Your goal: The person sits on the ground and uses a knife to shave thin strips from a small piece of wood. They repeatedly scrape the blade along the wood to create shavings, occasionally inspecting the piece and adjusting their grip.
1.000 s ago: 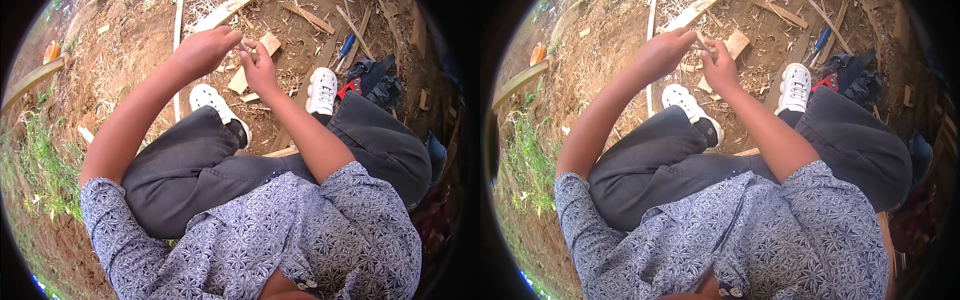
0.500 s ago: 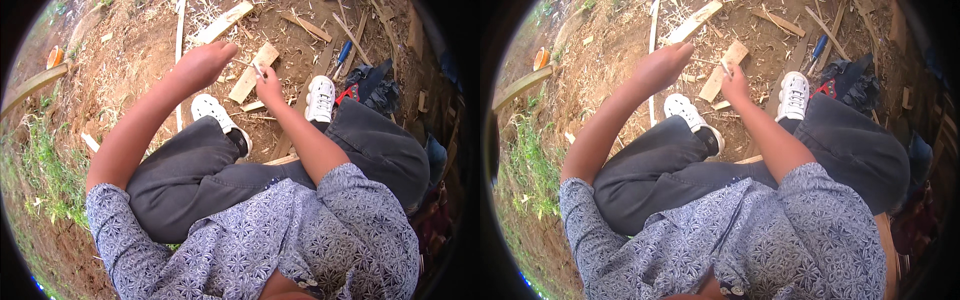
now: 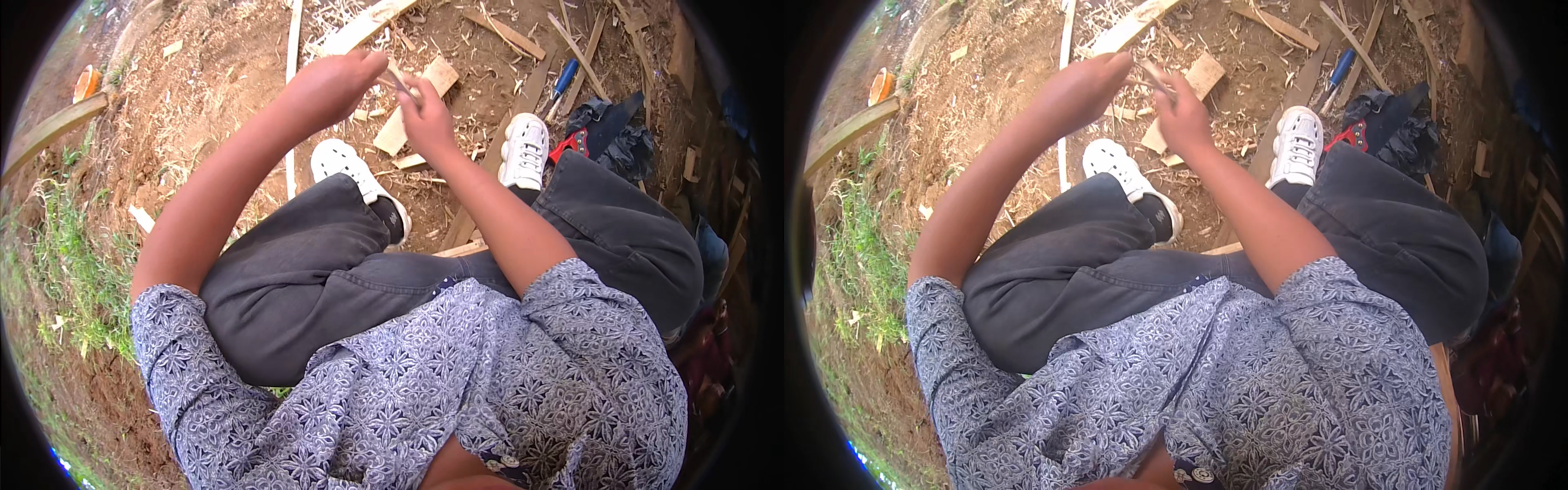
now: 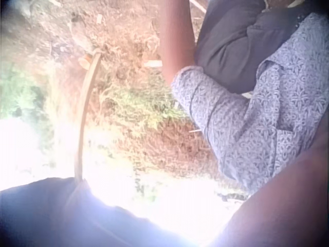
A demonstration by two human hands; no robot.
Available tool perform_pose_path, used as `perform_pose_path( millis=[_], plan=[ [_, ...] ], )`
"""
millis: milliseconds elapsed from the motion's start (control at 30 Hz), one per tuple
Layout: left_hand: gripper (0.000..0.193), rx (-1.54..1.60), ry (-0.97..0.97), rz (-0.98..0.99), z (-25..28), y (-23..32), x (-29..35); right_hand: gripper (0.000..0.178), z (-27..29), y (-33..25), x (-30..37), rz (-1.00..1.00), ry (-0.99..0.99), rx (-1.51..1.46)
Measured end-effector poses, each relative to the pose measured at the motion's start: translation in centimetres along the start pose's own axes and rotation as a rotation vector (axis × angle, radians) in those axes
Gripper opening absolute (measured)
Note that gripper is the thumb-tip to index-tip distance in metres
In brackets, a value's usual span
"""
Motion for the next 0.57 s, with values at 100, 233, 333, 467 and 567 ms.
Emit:
perform_pose_path(
  millis=[100,233,333,467,567],
  plan=[
    [0.016,-0.034,0.057,-0.041,0.2,0.6,-0.5,0.034,1.0,8.4,-1.0,-0.118,0.109,0.125],
    [0.018,-0.005,0.094,-0.03,0.4,0.3,0.6,0.034,-1.1,-4.0,0.5,-0.094,-0.146,-0.171],
    [0.019,-0.043,0.033,0.021,0.2,0.1,0.3,0.03,0.5,4.2,0.2,-0.173,0.003,-0.06],
    [0.02,-0.053,0.083,0.014,-0.8,-0.6,0.3,0.03,-0.6,2.5,-0.3,-0.113,0.05,0.083],
    [0.014,-0.084,-0.002,0.045,0.0,-0.3,0.1,0.037,-1.9,-1.7,-0.4,-0.092,-0.181,-0.21]
  ],
)
Point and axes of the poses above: each hand's wrist, its own x-axis away from the middle knuckle, its own z-axis out of the back of the hand, y = z × x, the point moved 9 cm from there along -x, towards the middle knuckle, and after that the axes turned 3 degrees about -z, right-handed, at the moved point
